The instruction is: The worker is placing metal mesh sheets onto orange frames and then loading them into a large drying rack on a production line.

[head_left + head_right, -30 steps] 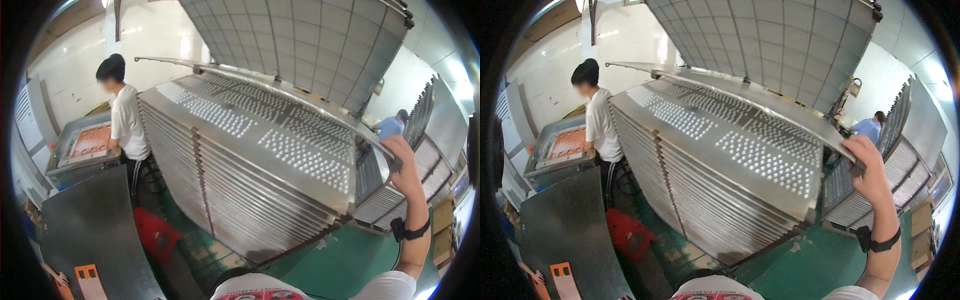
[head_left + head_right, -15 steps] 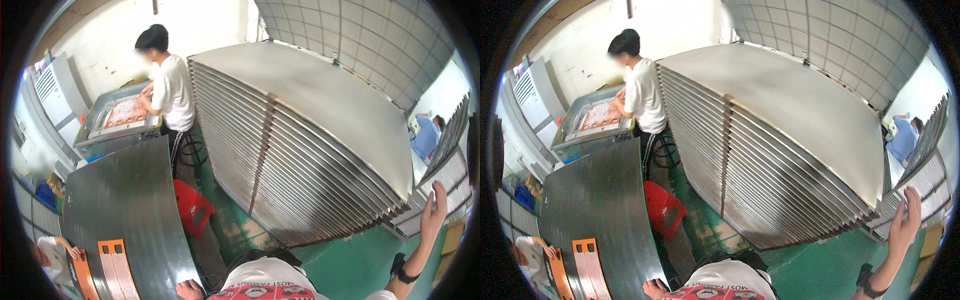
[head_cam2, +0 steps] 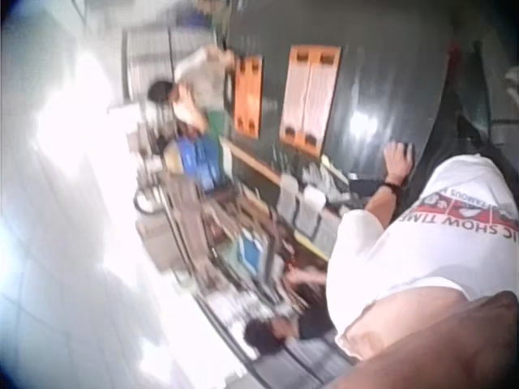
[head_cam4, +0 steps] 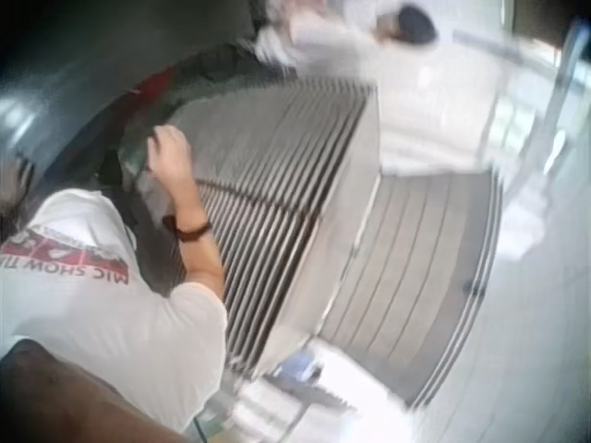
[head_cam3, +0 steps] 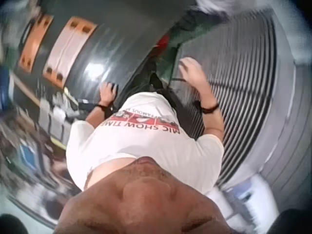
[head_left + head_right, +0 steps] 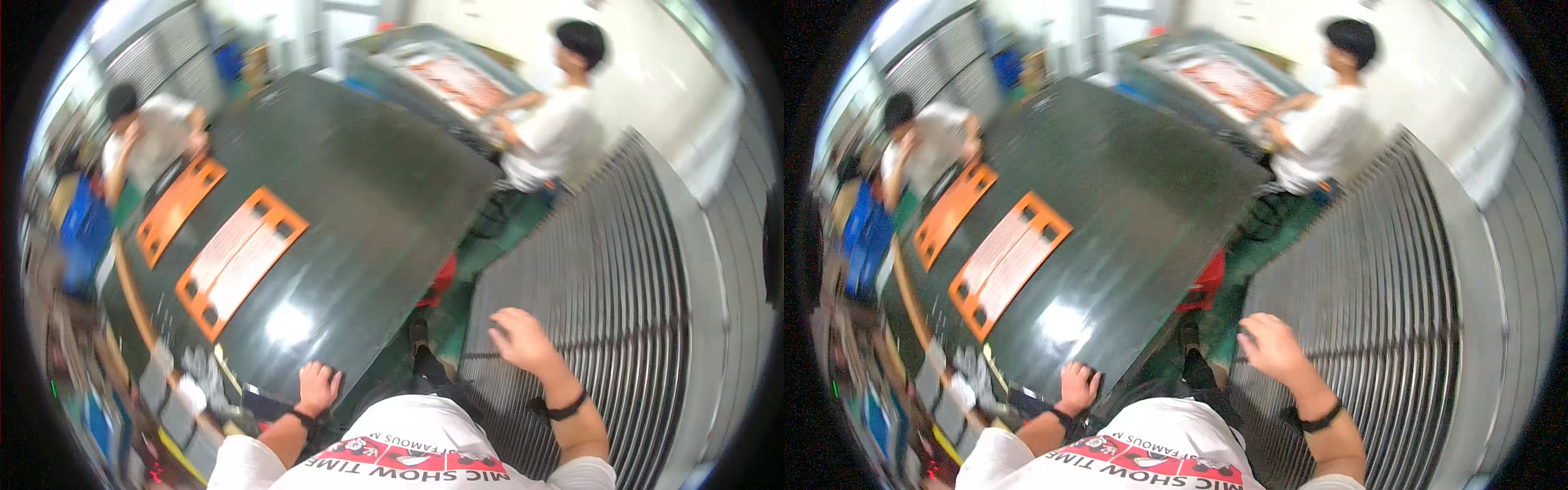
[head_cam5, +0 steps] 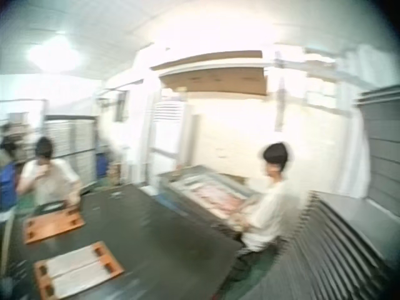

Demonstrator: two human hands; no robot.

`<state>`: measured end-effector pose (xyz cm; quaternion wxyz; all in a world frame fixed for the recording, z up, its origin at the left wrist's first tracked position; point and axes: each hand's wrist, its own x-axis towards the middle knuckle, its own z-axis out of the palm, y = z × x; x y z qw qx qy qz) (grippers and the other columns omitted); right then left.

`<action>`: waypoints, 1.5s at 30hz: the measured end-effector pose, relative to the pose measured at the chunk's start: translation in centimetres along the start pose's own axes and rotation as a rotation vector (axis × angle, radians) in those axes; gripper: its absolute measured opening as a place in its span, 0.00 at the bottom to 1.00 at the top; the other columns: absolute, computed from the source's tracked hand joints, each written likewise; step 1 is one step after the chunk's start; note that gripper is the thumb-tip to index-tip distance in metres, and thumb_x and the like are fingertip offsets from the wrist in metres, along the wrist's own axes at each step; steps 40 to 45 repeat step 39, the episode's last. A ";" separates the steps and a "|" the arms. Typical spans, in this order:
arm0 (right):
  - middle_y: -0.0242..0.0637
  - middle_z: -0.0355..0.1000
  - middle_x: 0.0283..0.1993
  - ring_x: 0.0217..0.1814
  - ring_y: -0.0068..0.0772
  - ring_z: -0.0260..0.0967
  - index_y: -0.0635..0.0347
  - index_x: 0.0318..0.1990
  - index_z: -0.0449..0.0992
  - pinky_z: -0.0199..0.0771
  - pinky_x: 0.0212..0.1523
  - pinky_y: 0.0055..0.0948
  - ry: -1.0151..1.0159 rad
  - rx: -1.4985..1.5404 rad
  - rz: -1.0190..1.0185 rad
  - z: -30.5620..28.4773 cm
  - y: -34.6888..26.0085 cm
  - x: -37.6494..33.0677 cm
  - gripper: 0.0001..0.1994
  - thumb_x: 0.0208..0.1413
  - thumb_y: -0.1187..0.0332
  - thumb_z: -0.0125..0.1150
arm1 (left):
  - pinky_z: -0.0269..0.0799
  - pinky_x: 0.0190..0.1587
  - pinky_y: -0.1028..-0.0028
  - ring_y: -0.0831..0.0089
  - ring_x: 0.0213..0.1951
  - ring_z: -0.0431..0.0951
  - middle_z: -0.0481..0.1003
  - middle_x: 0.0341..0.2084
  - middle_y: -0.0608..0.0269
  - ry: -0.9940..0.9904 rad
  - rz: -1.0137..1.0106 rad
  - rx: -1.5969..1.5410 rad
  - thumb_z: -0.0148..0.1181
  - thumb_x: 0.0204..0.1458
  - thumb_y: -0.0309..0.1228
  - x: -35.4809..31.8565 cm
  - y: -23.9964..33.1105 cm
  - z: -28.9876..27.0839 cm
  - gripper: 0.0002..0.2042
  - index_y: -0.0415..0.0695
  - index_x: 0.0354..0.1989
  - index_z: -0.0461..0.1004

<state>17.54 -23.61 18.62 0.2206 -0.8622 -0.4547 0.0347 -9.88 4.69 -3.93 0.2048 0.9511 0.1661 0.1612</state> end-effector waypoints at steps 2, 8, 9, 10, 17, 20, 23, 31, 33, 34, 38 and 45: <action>0.48 0.70 0.44 0.49 0.48 0.66 0.66 0.43 0.72 0.66 0.50 0.38 -0.226 0.076 -0.148 5.8 1.5 6.4 0.15 0.47 0.67 0.59 | 0.59 0.35 0.63 0.60 0.32 0.66 0.66 0.25 0.59 -0.007 -0.031 0.009 0.60 0.44 0.38 0.0 0.4 -0.6 0.11 0.45 0.21 0.69; 0.53 0.65 0.52 0.56 0.51 0.62 0.68 0.49 0.69 0.61 0.57 0.38 -0.682 0.314 -0.277 20.3 -1.9 21.8 0.21 0.49 0.63 0.58 | 0.61 0.37 0.64 0.62 0.33 0.67 0.67 0.26 0.60 -0.077 -0.383 0.079 0.57 0.47 0.39 -1.1 4.0 -2.0 0.11 0.45 0.22 0.71; 0.53 0.65 0.53 0.57 0.50 0.61 0.68 0.50 0.68 0.61 0.58 0.37 -0.664 0.256 -0.313 22.4 -2.3 24.0 0.23 0.49 0.61 0.58 | 0.62 0.38 0.64 0.61 0.34 0.68 0.68 0.26 0.59 -0.112 -0.500 0.088 0.57 0.48 0.39 -1.0 5.1 -2.4 0.12 0.44 0.22 0.72; 0.53 0.64 0.54 0.58 0.48 0.61 0.68 0.51 0.67 0.61 0.58 0.37 -0.638 0.205 -0.347 24.8 -3.1 26.4 0.25 0.49 0.60 0.58 | 0.62 0.38 0.64 0.61 0.34 0.68 0.68 0.26 0.59 -0.086 -0.561 0.106 0.57 0.48 0.39 -1.1 6.0 -2.4 0.12 0.44 0.22 0.72; 0.55 0.56 0.57 0.60 0.52 0.54 0.65 0.57 0.59 0.59 0.59 0.42 -0.470 0.008 -0.114 32.9 -9.1 41.0 0.33 0.47 0.54 0.60 | 0.66 0.39 0.61 0.56 0.36 0.71 0.72 0.28 0.55 0.225 -1.053 0.042 0.59 0.47 0.36 -4.5 16.6 0.9 0.10 0.41 0.26 0.73; 0.48 0.60 0.52 0.57 0.49 0.57 0.62 0.55 0.61 0.62 0.54 0.43 -0.404 0.006 -0.181 33.4 -11.4 39.9 0.25 0.51 0.62 0.57 | 0.66 0.42 0.61 0.56 0.38 0.70 0.72 0.31 0.54 0.200 -1.200 0.008 0.59 0.47 0.35 -5.5 20.6 2.1 0.10 0.40 0.28 0.73; 0.48 0.61 0.49 0.54 0.48 0.59 0.64 0.53 0.62 0.63 0.51 0.43 -0.334 0.004 -0.226 34.1 -10.0 39.0 0.22 0.51 0.66 0.56 | 0.64 0.46 0.61 0.56 0.43 0.69 0.71 0.36 0.54 0.193 -1.171 0.033 0.59 0.47 0.36 -4.4 20.3 2.1 0.11 0.40 0.31 0.72; 0.48 0.62 0.42 0.47 0.48 0.62 0.70 0.52 0.63 0.64 0.47 0.41 -0.204 -0.055 -0.314 29.0 1.7 29.9 0.22 0.50 0.69 0.56 | 0.53 0.58 0.54 0.50 0.60 0.56 0.60 0.55 0.45 0.140 -0.805 0.180 0.57 0.49 0.40 3.9 9.8 -0.5 0.25 0.36 0.51 0.64; 0.47 0.62 0.41 0.46 0.47 0.62 0.70 0.54 0.63 0.64 0.45 0.41 -0.250 -0.062 -0.328 26.4 5.3 26.5 0.25 0.49 0.68 0.58 | 0.48 0.60 0.51 0.50 0.63 0.50 0.54 0.59 0.44 0.060 -0.786 0.287 0.55 0.50 0.44 5.6 8.7 -0.4 0.31 0.35 0.57 0.58; 0.46 0.62 0.41 0.45 0.47 0.62 0.70 0.55 0.62 0.64 0.45 0.40 -0.240 -0.081 -0.322 25.5 6.9 25.0 0.27 0.49 0.66 0.59 | 0.46 0.60 0.50 0.50 0.63 0.49 0.53 0.60 0.44 0.030 -0.772 0.263 0.55 0.49 0.46 6.1 7.9 -0.2 0.33 0.34 0.58 0.56; 0.46 0.63 0.41 0.45 0.46 0.62 0.66 0.56 0.62 0.64 0.45 0.41 -0.269 -0.167 -0.199 22.1 11.0 19.9 0.27 0.49 0.65 0.60 | 0.39 0.62 0.48 0.51 0.65 0.46 0.49 0.63 0.46 -0.121 -0.755 0.194 0.55 0.48 0.50 5.8 7.3 2.3 0.38 0.34 0.61 0.52; 0.46 0.63 0.41 0.45 0.46 0.62 0.63 0.57 0.62 0.64 0.45 0.42 -0.263 -0.213 -0.170 21.3 11.5 19.5 0.28 0.48 0.65 0.61 | 0.37 0.62 0.48 0.52 0.65 0.45 0.49 0.63 0.47 -0.151 -0.745 0.199 0.55 0.48 0.50 5.7 7.7 3.0 0.39 0.35 0.61 0.51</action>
